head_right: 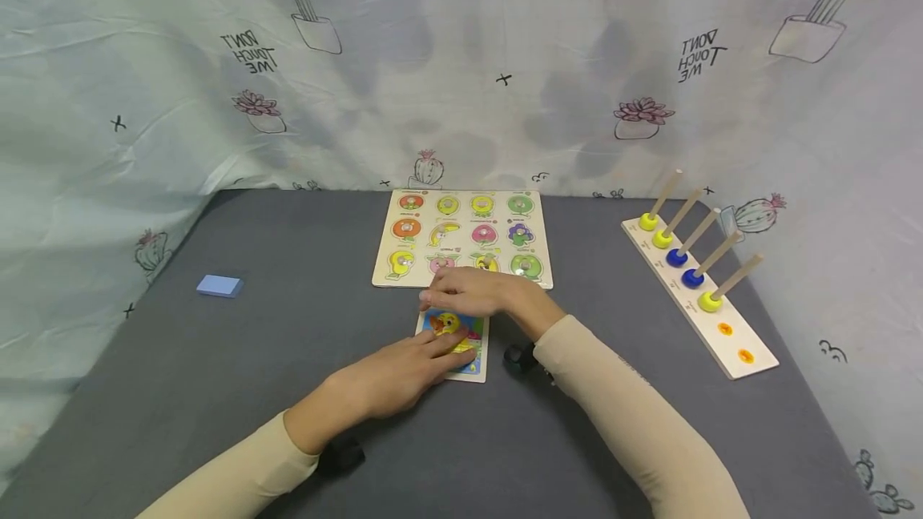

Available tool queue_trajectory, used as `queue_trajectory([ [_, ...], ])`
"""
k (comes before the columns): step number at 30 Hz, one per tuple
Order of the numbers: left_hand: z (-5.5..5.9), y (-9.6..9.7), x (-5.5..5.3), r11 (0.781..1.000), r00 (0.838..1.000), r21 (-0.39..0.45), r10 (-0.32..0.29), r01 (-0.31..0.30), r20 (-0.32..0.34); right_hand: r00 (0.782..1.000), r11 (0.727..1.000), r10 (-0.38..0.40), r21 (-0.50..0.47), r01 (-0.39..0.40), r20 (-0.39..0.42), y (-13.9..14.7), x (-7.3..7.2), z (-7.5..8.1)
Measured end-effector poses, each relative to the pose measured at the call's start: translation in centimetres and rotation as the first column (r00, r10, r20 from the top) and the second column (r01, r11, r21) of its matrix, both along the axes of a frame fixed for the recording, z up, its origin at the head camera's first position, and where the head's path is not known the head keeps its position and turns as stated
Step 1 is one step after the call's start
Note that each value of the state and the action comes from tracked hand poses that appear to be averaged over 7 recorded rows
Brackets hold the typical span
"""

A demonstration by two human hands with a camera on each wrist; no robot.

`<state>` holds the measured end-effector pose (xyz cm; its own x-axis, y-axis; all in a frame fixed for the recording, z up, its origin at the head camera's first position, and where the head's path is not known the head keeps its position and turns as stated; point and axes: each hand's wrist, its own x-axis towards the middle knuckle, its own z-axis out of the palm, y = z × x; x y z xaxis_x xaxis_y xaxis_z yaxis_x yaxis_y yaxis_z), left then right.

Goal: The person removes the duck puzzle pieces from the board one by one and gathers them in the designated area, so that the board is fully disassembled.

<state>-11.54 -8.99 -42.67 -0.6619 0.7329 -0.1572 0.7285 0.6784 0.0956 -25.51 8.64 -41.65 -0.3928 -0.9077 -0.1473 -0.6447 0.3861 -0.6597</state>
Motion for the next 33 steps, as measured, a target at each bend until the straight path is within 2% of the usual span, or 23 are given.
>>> queue_trajectory([
  [6, 0.2, 0.3, -0.1, 1.000, 1.000, -0.012, -0.003, 0.003, 0.004, 0.994, 0.996, 0.084, -0.028, -0.086, -0.076, 0.3, -0.2, -0.5],
  [11, 0.3, 0.3, -0.2, 1.000, 1.000, -0.011, -0.013, 0.013, 0.003, 0.988, 0.996, 0.084, -0.023, -0.087, -0.133, 0.5, -0.2, -0.5],
  [22, -0.2, 0.3, -0.2, 1.000, 1.000, 0.000, 0.000, 0.000, -0.001, 0.948, 0.992, 0.107, 0.095, -0.082, -0.299, 0.3, 0.5, 0.1],
  [28, -0.4, 0.2, -0.3, 0.999, 1.000, 0.045, -0.023, 0.024, -0.019, 0.926, 0.982, 0.137, 0.169, -0.081, -0.353, 0.1, 0.9, 0.5],
  [33, -0.3, 0.2, -0.2, 0.998, 1.000, 0.052, -0.025, 0.026, -0.018, 0.916, 0.973, 0.156, 0.218, -0.078, -0.370, 0.2, 1.2, 0.8],
])
